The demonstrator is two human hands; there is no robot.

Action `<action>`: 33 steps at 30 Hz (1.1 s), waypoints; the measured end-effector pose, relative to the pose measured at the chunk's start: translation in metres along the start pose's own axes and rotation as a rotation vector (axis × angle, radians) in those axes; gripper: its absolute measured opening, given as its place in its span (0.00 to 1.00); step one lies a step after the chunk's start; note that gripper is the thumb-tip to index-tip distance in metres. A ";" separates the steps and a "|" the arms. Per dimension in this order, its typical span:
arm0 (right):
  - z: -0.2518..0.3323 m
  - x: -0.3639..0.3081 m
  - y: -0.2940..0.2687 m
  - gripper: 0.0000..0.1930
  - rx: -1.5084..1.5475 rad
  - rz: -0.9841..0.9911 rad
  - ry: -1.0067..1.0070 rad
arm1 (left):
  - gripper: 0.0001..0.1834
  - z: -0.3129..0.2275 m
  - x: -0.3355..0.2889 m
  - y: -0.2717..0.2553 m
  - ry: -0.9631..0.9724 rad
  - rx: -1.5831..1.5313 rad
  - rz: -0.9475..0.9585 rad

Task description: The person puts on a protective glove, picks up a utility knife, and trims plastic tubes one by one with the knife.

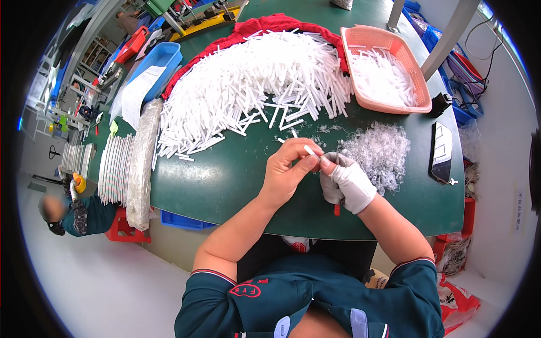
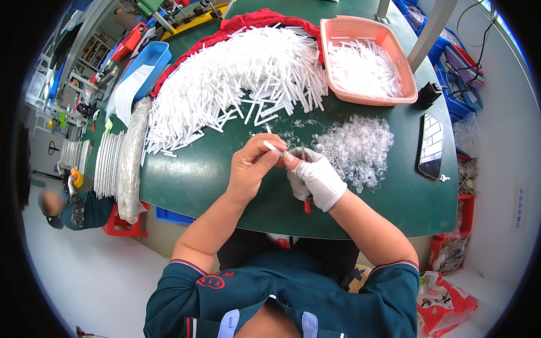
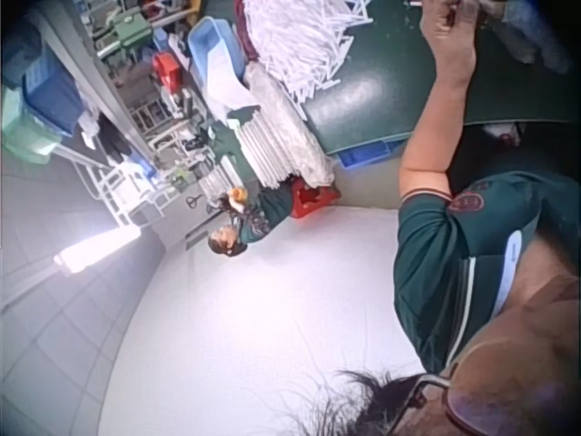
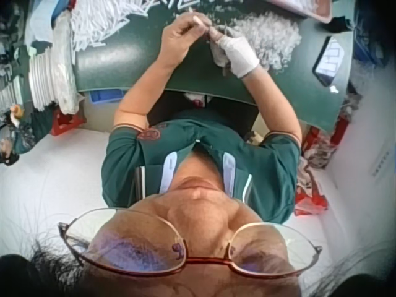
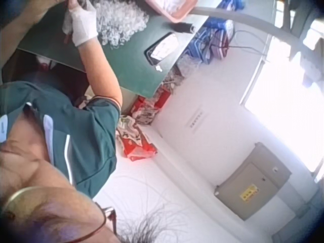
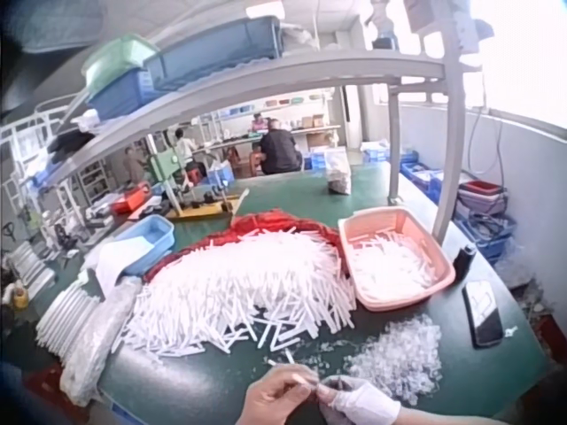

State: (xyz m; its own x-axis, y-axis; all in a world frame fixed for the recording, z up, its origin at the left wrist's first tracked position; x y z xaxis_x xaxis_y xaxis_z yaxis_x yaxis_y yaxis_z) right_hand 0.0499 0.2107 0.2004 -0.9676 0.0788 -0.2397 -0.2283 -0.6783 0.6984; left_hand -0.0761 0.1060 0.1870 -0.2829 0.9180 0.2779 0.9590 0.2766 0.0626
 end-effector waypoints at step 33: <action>0.028 -0.012 0.008 0.15 -1.679 -0.332 -0.561 | 0.13 -0.012 -0.004 -0.006 -0.288 -0.189 0.337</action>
State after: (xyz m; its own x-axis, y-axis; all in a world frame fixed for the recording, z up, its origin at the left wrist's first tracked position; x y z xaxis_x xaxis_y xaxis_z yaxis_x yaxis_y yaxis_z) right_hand 0.0571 0.2249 0.2273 -0.9075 0.3219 0.2698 -0.4042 -0.4952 -0.7690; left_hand -0.0803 0.0971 0.1969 0.0758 0.9964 0.0376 0.9774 -0.0817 0.1950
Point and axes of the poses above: each hand's wrist, its own x-axis towards the middle knuckle, its own y-axis out of the palm, z = x × y, the point moved 1 cm from there along x, towards the middle knuckle, and after that the axes turned 13 degrees about z, right-handed, at the moved point
